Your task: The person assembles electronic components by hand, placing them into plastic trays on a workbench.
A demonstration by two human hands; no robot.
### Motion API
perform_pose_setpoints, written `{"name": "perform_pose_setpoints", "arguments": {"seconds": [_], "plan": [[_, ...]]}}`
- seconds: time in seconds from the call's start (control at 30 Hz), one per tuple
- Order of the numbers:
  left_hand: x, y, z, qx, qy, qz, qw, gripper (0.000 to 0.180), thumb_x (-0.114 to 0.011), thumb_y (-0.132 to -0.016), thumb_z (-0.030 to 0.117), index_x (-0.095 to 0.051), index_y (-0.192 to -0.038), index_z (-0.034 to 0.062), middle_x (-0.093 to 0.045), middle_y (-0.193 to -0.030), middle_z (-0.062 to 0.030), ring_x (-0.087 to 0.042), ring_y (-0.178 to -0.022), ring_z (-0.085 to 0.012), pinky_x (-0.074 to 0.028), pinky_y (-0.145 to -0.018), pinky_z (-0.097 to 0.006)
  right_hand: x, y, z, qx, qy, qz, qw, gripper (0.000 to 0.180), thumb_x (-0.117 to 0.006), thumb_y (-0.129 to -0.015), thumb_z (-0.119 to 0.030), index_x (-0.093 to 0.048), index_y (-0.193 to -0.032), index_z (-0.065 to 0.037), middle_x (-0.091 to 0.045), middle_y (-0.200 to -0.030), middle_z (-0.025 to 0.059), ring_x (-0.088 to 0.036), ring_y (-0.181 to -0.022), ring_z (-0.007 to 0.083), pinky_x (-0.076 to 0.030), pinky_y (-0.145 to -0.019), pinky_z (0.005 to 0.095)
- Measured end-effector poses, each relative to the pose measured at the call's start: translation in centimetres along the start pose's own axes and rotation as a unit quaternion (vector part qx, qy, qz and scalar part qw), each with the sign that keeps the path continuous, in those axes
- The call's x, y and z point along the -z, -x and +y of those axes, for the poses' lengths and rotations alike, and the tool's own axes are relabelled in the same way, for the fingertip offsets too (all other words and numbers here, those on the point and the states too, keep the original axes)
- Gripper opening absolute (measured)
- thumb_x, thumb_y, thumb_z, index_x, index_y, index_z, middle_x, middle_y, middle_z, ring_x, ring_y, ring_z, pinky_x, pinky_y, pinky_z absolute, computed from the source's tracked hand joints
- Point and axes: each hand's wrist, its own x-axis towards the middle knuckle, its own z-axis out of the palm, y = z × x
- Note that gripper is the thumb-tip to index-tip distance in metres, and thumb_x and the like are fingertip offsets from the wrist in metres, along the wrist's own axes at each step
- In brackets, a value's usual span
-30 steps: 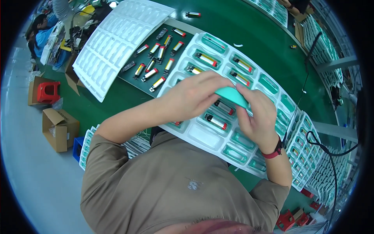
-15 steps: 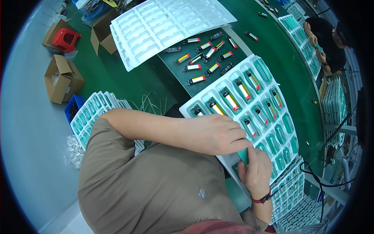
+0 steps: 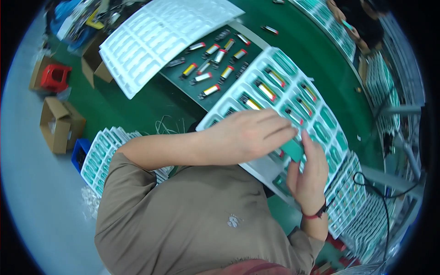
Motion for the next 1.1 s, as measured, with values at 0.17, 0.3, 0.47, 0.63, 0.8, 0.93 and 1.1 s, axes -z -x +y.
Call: {"name": "perform_pose_setpoints", "arguments": {"seconds": [0.17, 0.3, 0.47, 0.63, 0.8, 0.93, 1.1], "plan": [[-0.7, -0.5, -0.6, -0.058, -0.143, -0.04, 0.987, 0.035, -0.066, -0.081, 0.006, -0.063, -0.115, -0.003, -0.066, -0.104, -0.0118, -0.067, -0.09, -0.0257, -0.058, -0.076, -0.034, 1.1, -0.9, -0.3, 0.087, 0.17, -0.003, 0.982, 0.054, -0.065, -0.075, 0.007, -0.061, -0.129, 0.01, -0.063, -0.098, 0.0145, -0.064, -0.082, 0.0271, -0.053, -0.07, 0.0367], [-1.4, 0.0, -0.4, -0.06, -0.154, -0.083, 0.983, 0.039, -0.066, -0.08, 0.005, -0.064, -0.118, -0.0007, -0.067, -0.105, -0.0109, -0.067, -0.091, -0.0251, -0.058, -0.073, -0.034, 0.5, 0.9, 0.2, 0.089, 0.177, -0.002, 0.98, 0.053, -0.065, -0.076, 0.005, -0.061, -0.129, 0.009, -0.063, -0.097, 0.0137, -0.064, -0.08, 0.0269, -0.054, -0.072, 0.0382], [-1.2, 0.6, -0.4, -0.022, -0.057, -0.062, 0.996, 0.044, -0.072, -0.076, 0.003, -0.064, -0.12, 0.001, -0.067, -0.11, -0.0116, -0.068, -0.095, -0.0265, -0.058, -0.076, -0.038, 0.1, 1.1, 0.6, 0.003, -0.083, 0.035, 0.996, 0.047, -0.069, -0.074, 0.007, -0.067, -0.121, 0.003, -0.064, -0.093, 0.0146, -0.064, -0.077, 0.028, -0.054, -0.072, 0.0378], [3.6, 0.9, 0.6, 0.072, 0.139, -0.097, 0.983, 0.04, -0.078, -0.082, 0.009, -0.066, -0.119, 0.0018, -0.068, -0.115, -0.0139, -0.068, -0.1, -0.0288, -0.057, -0.082, -0.038, -0.5, 3.8, -1.2, -0.076, -0.176, 0.02, 0.981, 0.037, -0.071, -0.075, 0.007, -0.07, -0.112, 0.002, -0.064, -0.088, 0.014, -0.063, -0.078, 0.0308, -0.052, -0.071, 0.0387], [6.8, 6.5, -7.8, 0.373, -0.082, -0.085, 0.92, 0.016, -0.071, -0.087, 0.012, -0.071, -0.1, 0.0029, -0.064, -0.088, -0.0092, -0.065, -0.081, -0.0235, -0.052, -0.069, -0.034, -3.2, 5.7, -0.4, -0.082, -0.082, -0.067, 0.991, 0.023, -0.073, -0.078, -0.001, -0.07, -0.101, 0.0, -0.062, -0.084, 0.0116, -0.059, -0.078, 0.0293, -0.048, -0.067, 0.0397], [3.5, 9.6, -10.0, 0.357, -0.227, -0.179, 0.889, 0.021, -0.071, -0.088, 0.019, -0.07, -0.104, 0.004, -0.067, -0.096, -0.0138, -0.068, -0.09, -0.0327, -0.055, -0.076, -0.043, -3.5, 5.1, 0.0, -0.03, -0.002, -0.091, 0.995, 0.019, -0.077, -0.079, -0.009, -0.069, -0.095, -0.003, -0.063, -0.09, 0.0098, -0.059, -0.079, 0.0279, -0.046, -0.069, 0.0396], [3.7, 9.7, -10.8, 0.327, -0.239, -0.139, 0.904, 0.017, -0.071, -0.088, 0.014, -0.068, -0.1, 0.0026, -0.067, -0.096, -0.0165, -0.068, -0.087, -0.036, -0.056, -0.074, -0.045, -1.0, 4.6, 1.6, -0.045, -0.073, -0.05, 0.995, 0.026, -0.082, -0.078, -0.011, -0.072, -0.101, -0.003, -0.065, -0.097, 0.0123, -0.063, -0.083, 0.0296, -0.05, -0.071, 0.0396]]}}
